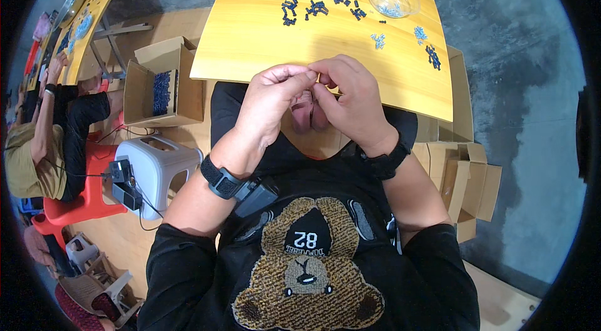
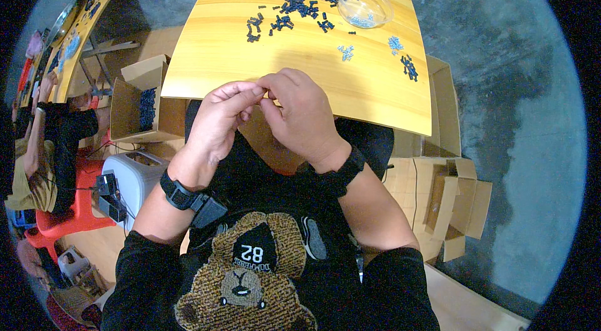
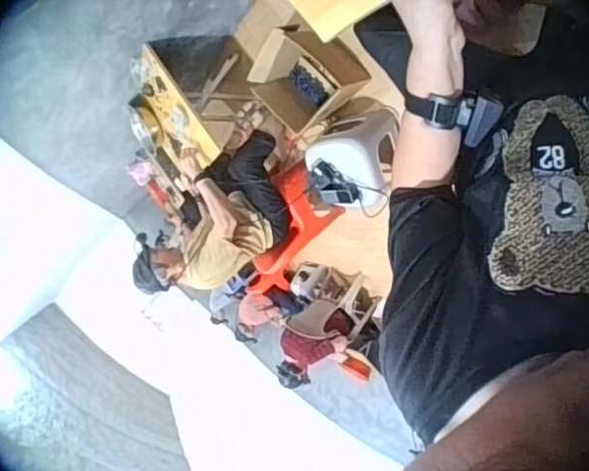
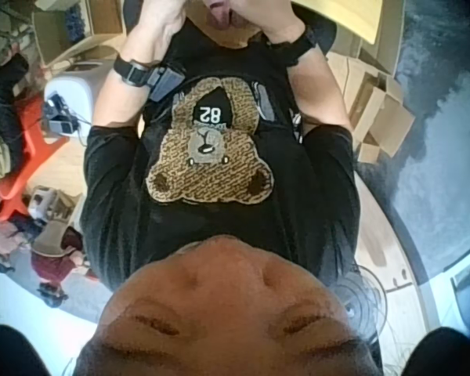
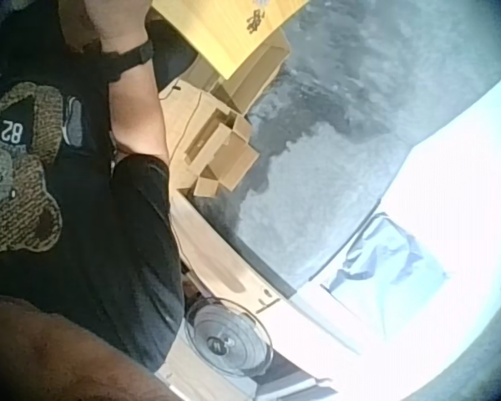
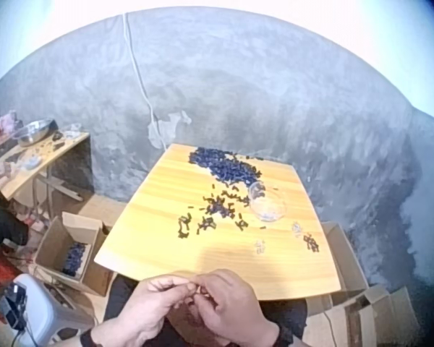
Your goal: Assembling small blue plastic components by hand.
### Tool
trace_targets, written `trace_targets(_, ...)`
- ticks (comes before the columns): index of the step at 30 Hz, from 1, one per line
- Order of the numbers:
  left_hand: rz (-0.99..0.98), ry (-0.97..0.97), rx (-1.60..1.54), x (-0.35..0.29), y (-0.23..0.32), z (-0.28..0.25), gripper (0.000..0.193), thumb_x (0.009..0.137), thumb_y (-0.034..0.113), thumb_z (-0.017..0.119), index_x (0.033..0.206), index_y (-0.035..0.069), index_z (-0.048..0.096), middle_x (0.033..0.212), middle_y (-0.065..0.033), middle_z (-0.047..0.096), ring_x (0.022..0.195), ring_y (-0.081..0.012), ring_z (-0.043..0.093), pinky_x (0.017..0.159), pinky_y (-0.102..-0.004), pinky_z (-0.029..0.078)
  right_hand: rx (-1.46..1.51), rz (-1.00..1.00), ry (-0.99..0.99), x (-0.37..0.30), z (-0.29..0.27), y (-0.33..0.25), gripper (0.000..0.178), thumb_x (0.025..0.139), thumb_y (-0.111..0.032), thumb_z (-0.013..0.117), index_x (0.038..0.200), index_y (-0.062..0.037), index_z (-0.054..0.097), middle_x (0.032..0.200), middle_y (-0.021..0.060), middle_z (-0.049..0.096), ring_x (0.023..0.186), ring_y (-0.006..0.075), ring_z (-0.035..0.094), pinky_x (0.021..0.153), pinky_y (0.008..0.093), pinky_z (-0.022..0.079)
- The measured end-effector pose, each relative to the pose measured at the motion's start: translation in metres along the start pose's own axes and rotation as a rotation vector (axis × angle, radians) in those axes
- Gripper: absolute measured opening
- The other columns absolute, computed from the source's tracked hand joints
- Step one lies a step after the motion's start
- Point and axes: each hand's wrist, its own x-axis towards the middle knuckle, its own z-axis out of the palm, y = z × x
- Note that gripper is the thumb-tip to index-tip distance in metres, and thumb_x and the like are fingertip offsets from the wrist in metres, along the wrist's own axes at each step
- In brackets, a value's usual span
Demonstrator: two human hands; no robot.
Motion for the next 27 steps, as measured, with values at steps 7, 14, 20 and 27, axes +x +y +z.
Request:
trace_targets(7,-0.06,0.072,-0.014,0.004,-0.006,-0.006,0.012,0.085,0.014,0.061,0.093,0.005,0.065,0.078,0.0033,0.061,0.062,-0.0035,0.048,0.058,-0.0161,0.038,0.508,0.41,-0.054,-0.006,-0.001,0.012,0.022,0.08,-0.012,0.062,0.099,-0.0013,0.06,0.075,0.0043,0.059,0.066,0.0132,0.055,0.061,0.0261,0.045)
trace_targets(14,-0.039,0.06,0.049,0.008,-0.008,-0.015,0.013,0.085,0.014,0.061,0.095,0.005,0.064,0.08,0.0034,0.061,0.064,-0.0037,0.049,0.061,-0.0165,0.039,1.14,0.631,0.357,0.003,-0.048,0.054,0.02,0.086,-0.014,0.053,0.096,0.0019,0.06,0.07,0.0029,0.055,0.062,0.0127,0.048,0.057,0.0242,0.036)
trace_targets(20,-0.189,-0.244,0.167,0.003,-0.021,-0.003,0.012,0.085,0.013,0.061,0.094,0.005,0.063,0.084,-0.0002,0.064,0.07,-0.0064,0.053,0.063,-0.0186,0.041,1.264,0.643,0.408,0.001,-0.047,0.059,0.022,0.087,-0.016,0.052,0.093,0.003,0.06,0.067,0.004,0.054,0.062,0.0135,0.048,0.057,0.0263,0.035)
trace_targets(27,-0.201,-0.23,0.183,0.006,-0.021,-0.005,0.016,0.084,0.019,0.063,0.092,0.005,0.064,0.078,-0.0011,0.064,0.065,-0.0075,0.056,0.059,-0.0182,0.041,1.273,0.627,0.394,0.012,-0.036,0.056,0.022,0.087,-0.017,0.051,0.091,0.0029,0.06,0.067,0.0038,0.054,0.061,0.0135,0.048,0.056,0.0261,0.036)
